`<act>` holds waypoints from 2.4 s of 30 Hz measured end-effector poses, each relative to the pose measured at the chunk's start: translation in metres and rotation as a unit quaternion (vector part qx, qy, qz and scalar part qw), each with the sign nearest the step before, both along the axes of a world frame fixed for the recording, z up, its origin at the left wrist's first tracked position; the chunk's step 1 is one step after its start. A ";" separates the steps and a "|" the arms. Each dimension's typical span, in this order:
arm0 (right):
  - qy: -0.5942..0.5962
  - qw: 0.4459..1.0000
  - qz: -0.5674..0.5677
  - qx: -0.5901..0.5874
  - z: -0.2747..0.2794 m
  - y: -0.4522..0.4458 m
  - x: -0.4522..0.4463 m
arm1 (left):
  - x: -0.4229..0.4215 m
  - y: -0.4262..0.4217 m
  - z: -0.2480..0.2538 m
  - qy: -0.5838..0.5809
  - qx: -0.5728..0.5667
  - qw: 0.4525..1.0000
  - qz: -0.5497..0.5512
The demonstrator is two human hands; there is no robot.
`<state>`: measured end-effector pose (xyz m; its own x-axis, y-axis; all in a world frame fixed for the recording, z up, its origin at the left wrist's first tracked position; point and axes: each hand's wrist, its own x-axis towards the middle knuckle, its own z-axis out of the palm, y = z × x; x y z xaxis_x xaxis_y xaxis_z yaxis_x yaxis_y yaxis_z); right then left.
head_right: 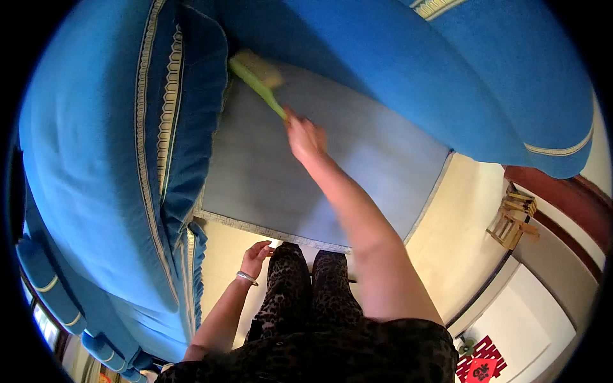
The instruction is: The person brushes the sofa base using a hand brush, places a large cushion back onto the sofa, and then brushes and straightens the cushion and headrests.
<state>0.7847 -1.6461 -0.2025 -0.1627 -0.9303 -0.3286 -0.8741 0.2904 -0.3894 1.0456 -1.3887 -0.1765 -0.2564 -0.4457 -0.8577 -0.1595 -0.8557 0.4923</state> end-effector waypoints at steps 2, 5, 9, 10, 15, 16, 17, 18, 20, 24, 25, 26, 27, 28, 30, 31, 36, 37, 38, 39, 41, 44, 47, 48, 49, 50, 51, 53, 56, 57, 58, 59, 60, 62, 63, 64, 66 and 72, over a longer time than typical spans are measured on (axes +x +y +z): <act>0.000 1.000 0.008 0.013 -0.019 -0.036 0.000 | -0.013 -0.004 0.005 0.009 -0.008 1.000 0.016; 0.019 0.998 0.014 0.059 -0.028 -0.030 -0.018 | -0.028 -0.020 0.026 0.031 0.013 0.999 0.041; -0.010 0.984 -0.173 0.036 -0.029 0.105 -0.123 | -0.053 -0.066 0.097 0.148 0.008 0.987 0.054; 0.045 0.987 -0.152 -0.020 -0.032 0.153 -0.150 | -0.060 -0.081 0.122 0.193 -0.020 0.980 0.048; 0.094 0.985 -0.138 -0.050 0.017 0.228 -0.157 | -0.083 -0.158 0.225 0.472 -0.118 0.874 -0.005; 0.079 0.987 -0.117 -0.074 0.017 0.220 -0.146 | -0.092 -0.165 0.240 0.534 -0.106 0.839 0.019; 0.078 0.992 -0.080 -0.064 0.007 0.197 -0.132 | -0.102 -0.173 0.248 0.598 -0.104 0.795 0.021; 0.077 0.995 -0.042 -0.053 -0.006 0.161 -0.115 | -0.114 -0.179 0.255 0.657 -0.100 0.747 0.025; 0.017 1.000 0.006 -0.011 0.010 0.081 -0.073 | -0.142 -0.188 0.274 0.691 -0.102 0.715 0.035; 0.033 0.999 0.027 -0.002 -0.026 0.013 -0.067 | -0.203 -0.144 0.269 0.773 -0.132 0.603 0.149; 0.029 0.999 0.026 -0.020 -0.036 0.024 -0.084 | -0.210 -0.138 0.270 0.773 -0.128 0.598 0.168; 0.025 0.999 0.028 -0.036 -0.045 0.040 -0.102 | -0.217 -0.131 0.272 0.774 -0.124 0.592 0.187; 0.018 1.000 -0.017 -0.002 -0.047 0.064 -0.126 | -0.219 -0.128 0.273 0.777 -0.106 0.595 0.178; 0.014 0.998 -0.061 0.029 -0.047 0.095 -0.157 | -0.222 -0.127 0.276 0.779 -0.095 0.593 0.178; 0.049 0.993 -0.110 -0.009 -0.048 0.177 -0.223 | -0.226 -0.123 0.282 0.785 -0.071 0.589 0.178; 0.092 0.985 -0.146 0.029 -0.030 0.213 -0.246 | -0.230 -0.122 0.282 0.790 -0.087 0.582 0.174; 0.180 0.927 -0.298 0.142 0.025 0.335 -0.292 | -0.232 -0.117 0.294 0.778 -0.084 0.597 0.176; 0.178 0.934 -0.293 0.098 0.027 0.348 -0.286 | -0.235 -0.119 0.294 0.780 -0.100 0.593 0.176; 0.176 0.940 -0.286 0.054 0.028 0.349 -0.280 | -0.238 -0.119 0.293 0.782 -0.109 0.589 0.174; 0.136 0.952 -0.273 0.027 0.023 0.343 -0.270 | -0.241 -0.119 0.293 0.784 -0.118 0.585 0.172; 0.046 0.970 -0.238 0.011 0.017 0.301 -0.227 | -0.246 -0.116 0.291 0.786 -0.119 0.584 0.166; -0.038 0.993 -0.106 -0.030 -0.032 0.205 -0.159 | -0.255 -0.109 0.287 0.781 -0.110 0.593 0.160; -0.018 0.999 0.030 0.021 -0.021 0.095 -0.096 | -0.265 -0.101 0.280 0.774 -0.111 0.605 0.154; -0.014 0.998 0.061 0.020 -0.028 0.074 -0.090 | -0.269 -0.098 0.277 0.772 -0.113 0.606 0.154; -0.009 0.997 0.077 0.016 -0.040 0.065 -0.096 | -0.273 -0.094 0.274 0.773 -0.115 0.604 0.156; -0.005 0.996 0.093 0.013 -0.051 0.062 -0.104 | -0.274 -0.091 0.271 0.774 -0.118 0.603 0.154; 0.000 0.994 0.108 0.012 -0.059 0.067 -0.113 | -0.275 -0.089 0.268 0.774 -0.121 0.602 0.151; -0.037 0.998 0.031 0.050 -0.064 0.107 -0.162 | -0.274 -0.092 0.265 0.776 -0.109 0.610 0.118; 0.032 0.993 -0.117 -0.001 -0.064 0.219 -0.254 | -0.253 -0.120 0.263 0.753 -0.008 0.658 0.021; 0.070 0.987 -0.143 -0.009 -0.062 0.264 -0.286 | -0.246 -0.124 0.260 0.690 -0.025 0.723 -0.002; 0.083 0.980 -0.181 -0.004 -0.045 0.302 -0.307 | -0.239 -0.120 0.251 0.634 -0.029 0.773 0.009; 0.075 0.975 -0.201 -0.057 -0.033 0.338 -0.324 | -0.233 -0.114 0.234 0.545 -0.059 0.836 -0.008; 0.119 0.968 -0.199 -0.097 -0.030 0.374 -0.337 | -0.231 -0.114 0.210 0.467 -0.068 0.881 -0.017; 0.161 0.925 -0.326 0.111 0.033 0.378 -0.319 | -0.215 -0.100 0.130 0.218 -0.134 0.965 -0.057; 0.135 0.929 -0.336 0.082 0.034 0.390 -0.315 | -0.201 -0.083 0.074 0.088 -0.149 0.984 -0.041; 0.108 0.931 -0.345 0.053 0.026 0.403 -0.312 | -0.176 -0.064 0.007 -0.056 -0.187 0.978 -0.072; 0.070 0.953 -0.292 -0.043 0.009 0.387 -0.294 | -0.152 -0.078 -0.033 -0.212 -0.227 0.925 -0.218; 0.026 0.998 0.030 -0.050 -0.042 0.180 -0.189 | -0.121 -0.090 -0.121 -0.432 -0.172 0.791 -0.398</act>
